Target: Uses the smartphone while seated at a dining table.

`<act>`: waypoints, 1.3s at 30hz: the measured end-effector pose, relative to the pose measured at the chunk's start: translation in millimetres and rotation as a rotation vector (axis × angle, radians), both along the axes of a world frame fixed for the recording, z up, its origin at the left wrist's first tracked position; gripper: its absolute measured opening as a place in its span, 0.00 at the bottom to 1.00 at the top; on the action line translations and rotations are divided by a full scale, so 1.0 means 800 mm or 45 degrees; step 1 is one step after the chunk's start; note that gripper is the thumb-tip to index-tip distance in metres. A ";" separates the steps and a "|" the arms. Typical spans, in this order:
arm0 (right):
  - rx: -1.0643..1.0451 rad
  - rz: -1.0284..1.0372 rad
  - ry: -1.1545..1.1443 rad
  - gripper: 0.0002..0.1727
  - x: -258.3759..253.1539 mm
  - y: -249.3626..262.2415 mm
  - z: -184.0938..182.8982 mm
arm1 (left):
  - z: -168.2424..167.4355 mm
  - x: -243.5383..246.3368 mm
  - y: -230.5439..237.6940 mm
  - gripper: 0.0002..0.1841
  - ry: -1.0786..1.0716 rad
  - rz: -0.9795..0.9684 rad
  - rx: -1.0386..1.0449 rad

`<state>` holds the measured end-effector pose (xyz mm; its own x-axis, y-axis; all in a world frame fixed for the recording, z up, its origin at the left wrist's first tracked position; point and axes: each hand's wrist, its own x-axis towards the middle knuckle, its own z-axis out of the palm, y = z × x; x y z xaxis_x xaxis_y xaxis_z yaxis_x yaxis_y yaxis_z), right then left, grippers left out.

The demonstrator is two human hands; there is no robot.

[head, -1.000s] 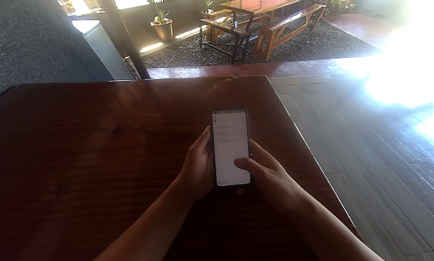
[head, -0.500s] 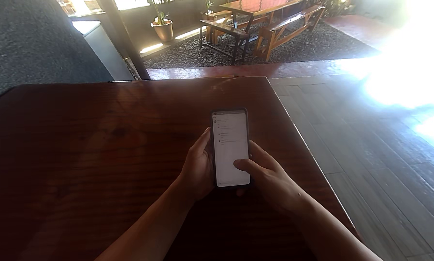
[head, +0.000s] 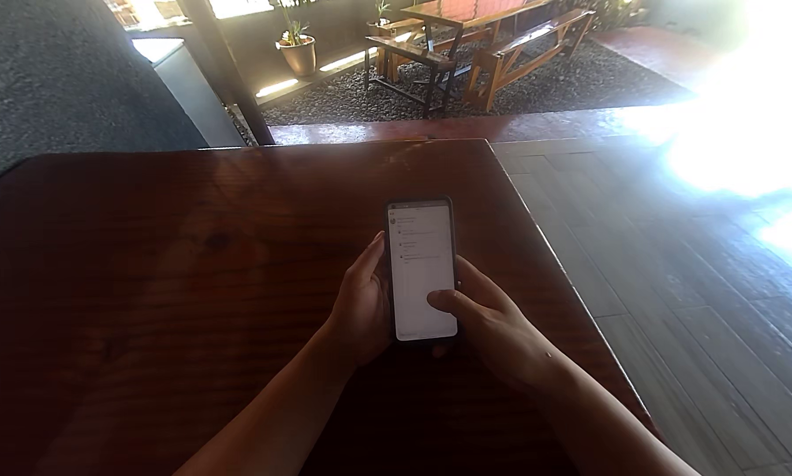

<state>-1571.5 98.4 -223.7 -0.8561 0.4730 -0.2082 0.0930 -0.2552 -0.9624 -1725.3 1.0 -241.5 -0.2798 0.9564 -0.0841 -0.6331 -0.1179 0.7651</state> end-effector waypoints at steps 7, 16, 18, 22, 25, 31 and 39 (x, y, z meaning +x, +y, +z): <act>-0.001 0.003 -0.004 0.19 0.000 0.000 0.000 | 0.000 0.000 0.000 0.31 -0.006 -0.012 -0.002; -0.008 0.004 -0.007 0.19 0.000 0.000 0.000 | 0.000 0.000 0.000 0.30 -0.012 -0.006 -0.006; -0.006 0.003 -0.001 0.20 0.000 0.000 0.000 | -0.001 -0.001 0.000 0.31 -0.008 -0.020 -0.001; -0.011 -0.001 -0.002 0.18 0.000 0.000 0.000 | 0.000 0.000 0.000 0.31 -0.022 -0.010 -0.005; -0.041 -0.023 0.010 0.18 0.000 0.000 0.000 | 0.001 0.001 0.000 0.31 -0.009 -0.004 -0.014; -0.073 -0.098 -0.009 0.24 -0.001 -0.002 0.001 | 0.001 0.001 0.000 0.30 -0.016 0.010 -0.042; 0.000 -0.039 0.005 0.16 -0.001 0.000 -0.001 | 0.000 0.001 0.000 0.30 -0.009 0.010 -0.013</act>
